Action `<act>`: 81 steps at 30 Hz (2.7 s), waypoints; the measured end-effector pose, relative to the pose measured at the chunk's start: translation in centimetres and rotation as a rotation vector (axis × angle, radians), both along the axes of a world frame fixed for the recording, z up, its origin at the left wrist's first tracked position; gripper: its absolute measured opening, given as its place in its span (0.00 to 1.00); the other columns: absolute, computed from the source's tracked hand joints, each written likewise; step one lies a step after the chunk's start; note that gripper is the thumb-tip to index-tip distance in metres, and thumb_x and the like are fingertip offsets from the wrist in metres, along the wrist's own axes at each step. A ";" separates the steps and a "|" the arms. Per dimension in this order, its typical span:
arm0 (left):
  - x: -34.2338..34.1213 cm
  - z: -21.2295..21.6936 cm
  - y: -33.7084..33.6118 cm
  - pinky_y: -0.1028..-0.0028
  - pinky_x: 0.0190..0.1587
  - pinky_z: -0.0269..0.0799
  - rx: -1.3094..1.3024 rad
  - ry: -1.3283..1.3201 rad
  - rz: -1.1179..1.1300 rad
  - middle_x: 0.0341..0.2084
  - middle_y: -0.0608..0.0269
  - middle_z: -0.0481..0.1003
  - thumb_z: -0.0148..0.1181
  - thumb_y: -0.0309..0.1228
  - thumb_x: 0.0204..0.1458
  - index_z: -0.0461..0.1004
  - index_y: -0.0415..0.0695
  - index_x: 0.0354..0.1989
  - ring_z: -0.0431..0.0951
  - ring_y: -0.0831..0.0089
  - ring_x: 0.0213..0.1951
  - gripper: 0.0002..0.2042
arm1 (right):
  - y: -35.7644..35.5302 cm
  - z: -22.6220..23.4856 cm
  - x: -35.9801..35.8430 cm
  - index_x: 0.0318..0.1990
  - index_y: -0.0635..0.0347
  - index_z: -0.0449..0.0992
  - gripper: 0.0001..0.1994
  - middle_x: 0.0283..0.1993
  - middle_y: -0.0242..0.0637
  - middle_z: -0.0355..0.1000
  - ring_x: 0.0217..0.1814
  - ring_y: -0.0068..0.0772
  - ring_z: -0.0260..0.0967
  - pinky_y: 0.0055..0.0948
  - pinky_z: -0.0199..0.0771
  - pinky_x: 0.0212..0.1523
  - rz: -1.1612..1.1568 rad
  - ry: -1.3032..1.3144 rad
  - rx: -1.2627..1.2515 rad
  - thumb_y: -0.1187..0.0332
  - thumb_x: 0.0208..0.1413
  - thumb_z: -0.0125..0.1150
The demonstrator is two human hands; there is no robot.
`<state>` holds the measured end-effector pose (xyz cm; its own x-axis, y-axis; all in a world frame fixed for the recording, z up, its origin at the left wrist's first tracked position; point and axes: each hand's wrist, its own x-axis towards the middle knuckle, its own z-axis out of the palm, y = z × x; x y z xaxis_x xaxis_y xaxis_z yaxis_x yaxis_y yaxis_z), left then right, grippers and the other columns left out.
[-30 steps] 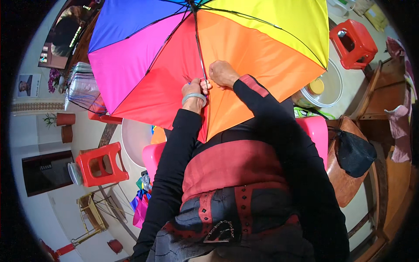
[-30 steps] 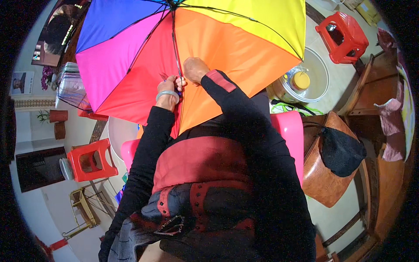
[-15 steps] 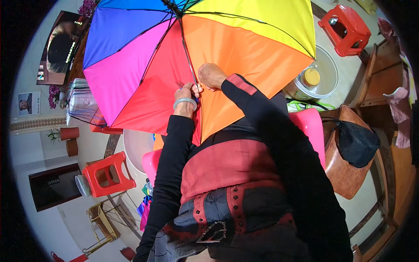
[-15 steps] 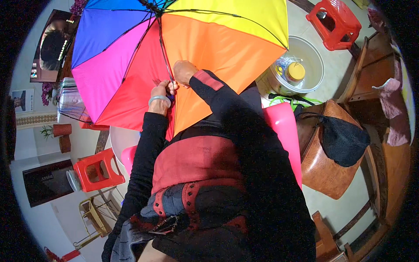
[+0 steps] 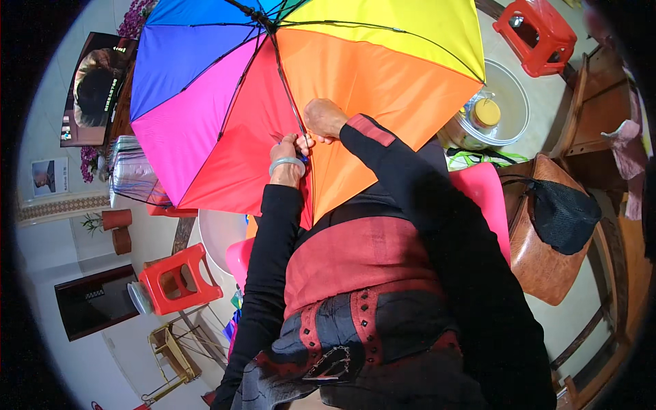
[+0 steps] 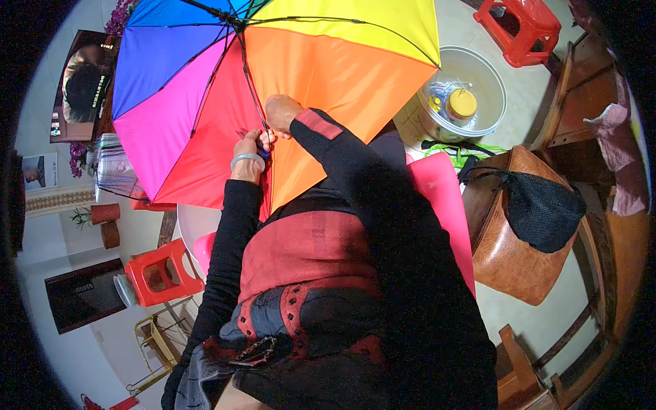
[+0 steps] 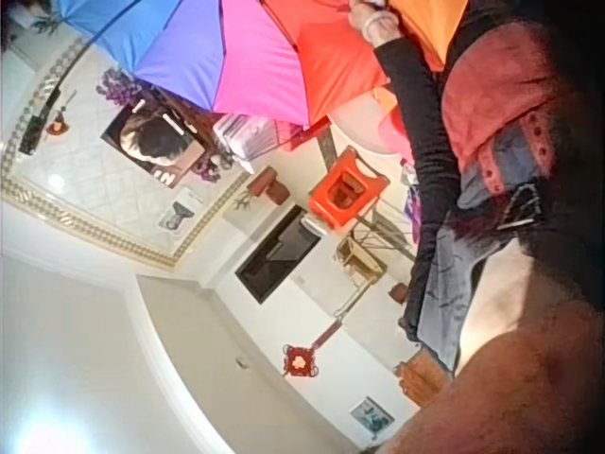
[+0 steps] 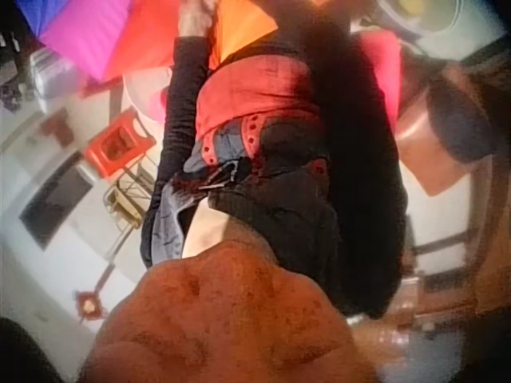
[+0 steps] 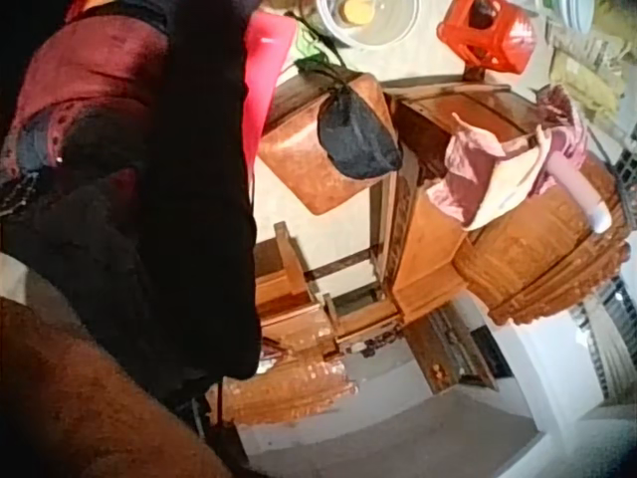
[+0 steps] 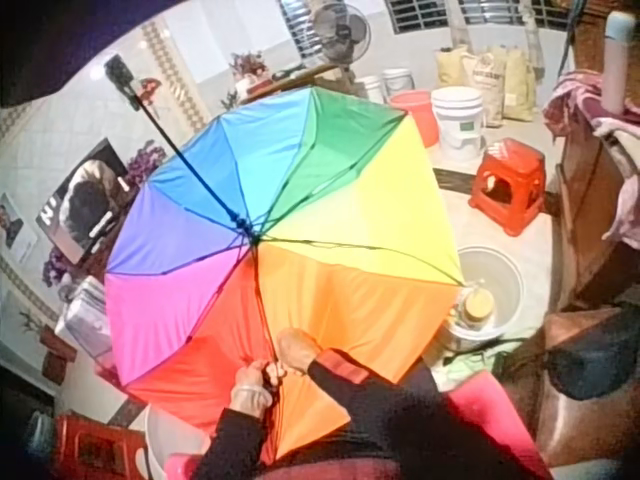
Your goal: Repairing a colorful umbrella by securing the fabric cover to the metal ribs using a needle and thread.
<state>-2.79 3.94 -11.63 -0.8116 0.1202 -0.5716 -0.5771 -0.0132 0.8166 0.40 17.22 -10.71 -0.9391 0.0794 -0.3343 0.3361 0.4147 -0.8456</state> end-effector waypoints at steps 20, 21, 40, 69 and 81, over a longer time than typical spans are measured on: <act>1.2 1.1 0.9 0.79 0.10 0.57 -0.045 0.096 -0.057 0.14 0.58 0.70 0.47 0.26 0.50 0.68 0.35 0.23 0.66 0.75 0.10 0.08 | 0.5 -1.3 0.3 0.23 0.63 0.74 0.08 0.20 0.46 0.71 0.28 0.41 0.72 0.34 0.72 0.30 -0.069 0.663 0.674 0.69 0.45 0.53; 1.3 1.2 0.9 0.79 0.10 0.57 -0.057 0.107 -0.035 0.14 0.58 0.70 0.47 0.26 0.50 0.68 0.35 0.23 0.66 0.75 0.10 0.08 | 1.0 0.0 0.6 0.23 0.63 0.74 0.08 0.20 0.46 0.71 0.28 0.41 0.72 0.34 0.72 0.30 -0.052 0.666 0.675 0.69 0.45 0.53; 1.3 1.6 0.5 0.79 0.10 0.57 0.024 0.038 -0.008 0.13 0.57 0.70 0.48 0.22 0.48 0.67 0.35 0.22 0.67 0.75 0.11 0.06 | -1.3 0.2 1.5 0.25 0.63 0.74 0.07 0.28 0.51 0.71 0.31 0.48 0.71 0.41 0.71 0.30 -0.100 0.392 0.694 0.69 0.43 0.53; 1.5 0.5 1.3 0.75 0.08 0.57 0.113 0.081 0.230 0.11 0.51 0.68 0.43 0.21 0.49 0.62 0.34 0.19 0.65 0.70 0.07 0.08 | -0.1 -0.9 0.9 0.24 0.65 0.69 0.06 0.20 0.45 0.68 0.21 0.40 0.67 0.36 0.68 0.21 -0.089 0.473 0.199 0.71 0.46 0.49; 1.6 1.5 0.6 0.75 0.08 0.56 0.108 0.027 0.187 0.14 0.49 0.70 0.41 0.22 0.50 0.61 0.33 0.24 0.67 0.69 0.09 0.06 | -0.1 1.0 1.6 0.23 0.66 0.68 0.04 0.14 0.37 0.65 0.13 0.25 0.64 0.24 0.66 0.11 -0.189 0.062 -0.323 0.75 0.46 0.50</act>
